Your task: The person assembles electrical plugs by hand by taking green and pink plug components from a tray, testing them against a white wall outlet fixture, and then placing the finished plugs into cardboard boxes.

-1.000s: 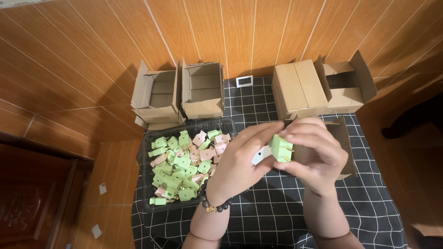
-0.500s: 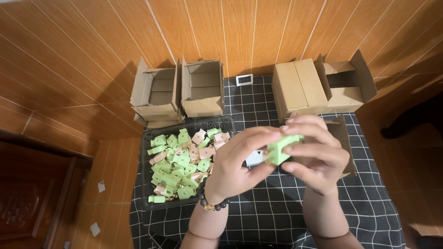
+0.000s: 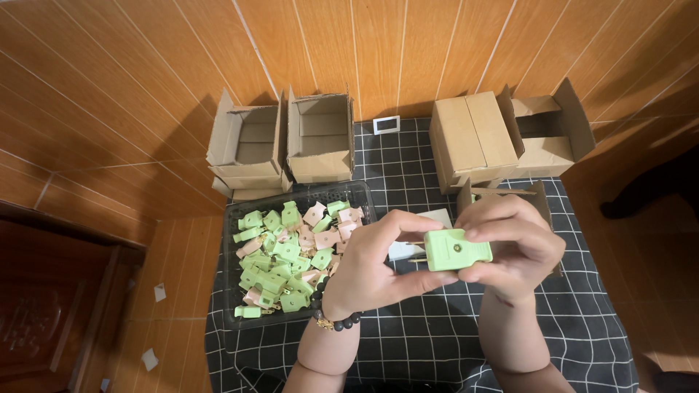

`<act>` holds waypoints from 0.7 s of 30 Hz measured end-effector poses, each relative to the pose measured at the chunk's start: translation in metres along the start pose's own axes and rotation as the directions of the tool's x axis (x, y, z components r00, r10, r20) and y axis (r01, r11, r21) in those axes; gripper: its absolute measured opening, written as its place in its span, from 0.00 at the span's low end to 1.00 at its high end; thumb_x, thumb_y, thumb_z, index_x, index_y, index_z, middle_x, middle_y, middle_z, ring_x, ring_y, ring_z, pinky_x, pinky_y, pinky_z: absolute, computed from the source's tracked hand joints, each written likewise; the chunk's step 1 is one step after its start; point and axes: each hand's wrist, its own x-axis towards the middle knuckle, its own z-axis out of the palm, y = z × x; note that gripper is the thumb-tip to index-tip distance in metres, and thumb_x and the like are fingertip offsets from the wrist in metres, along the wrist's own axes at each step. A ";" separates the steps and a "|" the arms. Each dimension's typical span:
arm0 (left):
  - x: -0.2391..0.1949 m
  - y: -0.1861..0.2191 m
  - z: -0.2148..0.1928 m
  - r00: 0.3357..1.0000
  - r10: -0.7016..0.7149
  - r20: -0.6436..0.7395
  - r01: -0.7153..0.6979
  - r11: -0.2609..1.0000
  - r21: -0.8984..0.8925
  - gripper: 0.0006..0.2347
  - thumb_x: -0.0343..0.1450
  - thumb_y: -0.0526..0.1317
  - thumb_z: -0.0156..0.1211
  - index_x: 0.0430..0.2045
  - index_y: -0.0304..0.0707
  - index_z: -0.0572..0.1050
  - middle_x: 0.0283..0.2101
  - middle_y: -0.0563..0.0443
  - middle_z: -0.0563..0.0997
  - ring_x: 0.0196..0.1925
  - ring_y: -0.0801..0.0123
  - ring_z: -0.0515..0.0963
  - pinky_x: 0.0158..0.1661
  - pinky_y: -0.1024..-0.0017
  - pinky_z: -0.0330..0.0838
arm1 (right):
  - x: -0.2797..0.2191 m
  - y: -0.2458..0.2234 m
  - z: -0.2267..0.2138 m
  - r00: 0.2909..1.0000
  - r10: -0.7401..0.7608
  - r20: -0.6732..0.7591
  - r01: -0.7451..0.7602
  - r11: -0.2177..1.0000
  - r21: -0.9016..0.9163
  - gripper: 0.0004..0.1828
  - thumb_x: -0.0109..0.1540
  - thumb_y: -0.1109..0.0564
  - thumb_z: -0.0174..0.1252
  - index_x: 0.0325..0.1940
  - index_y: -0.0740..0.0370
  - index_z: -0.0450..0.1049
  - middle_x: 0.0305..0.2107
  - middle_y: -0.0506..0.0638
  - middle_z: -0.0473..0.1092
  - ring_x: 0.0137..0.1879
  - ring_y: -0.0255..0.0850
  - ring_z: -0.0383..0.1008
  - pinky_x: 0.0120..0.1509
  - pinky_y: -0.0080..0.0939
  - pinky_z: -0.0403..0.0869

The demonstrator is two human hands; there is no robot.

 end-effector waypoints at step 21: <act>-0.013 0.005 0.022 0.995 -0.089 0.035 0.091 0.995 -0.037 0.25 0.68 0.52 0.71 0.50 0.29 0.78 0.39 0.46 0.85 0.34 0.71 0.83 0.37 0.74 0.78 | -0.061 -0.085 -0.002 0.841 0.525 0.132 -0.451 0.814 -0.366 0.15 0.57 0.59 0.71 0.48 0.63 0.84 0.41 0.59 0.82 0.42 0.57 0.84 0.48 0.56 0.79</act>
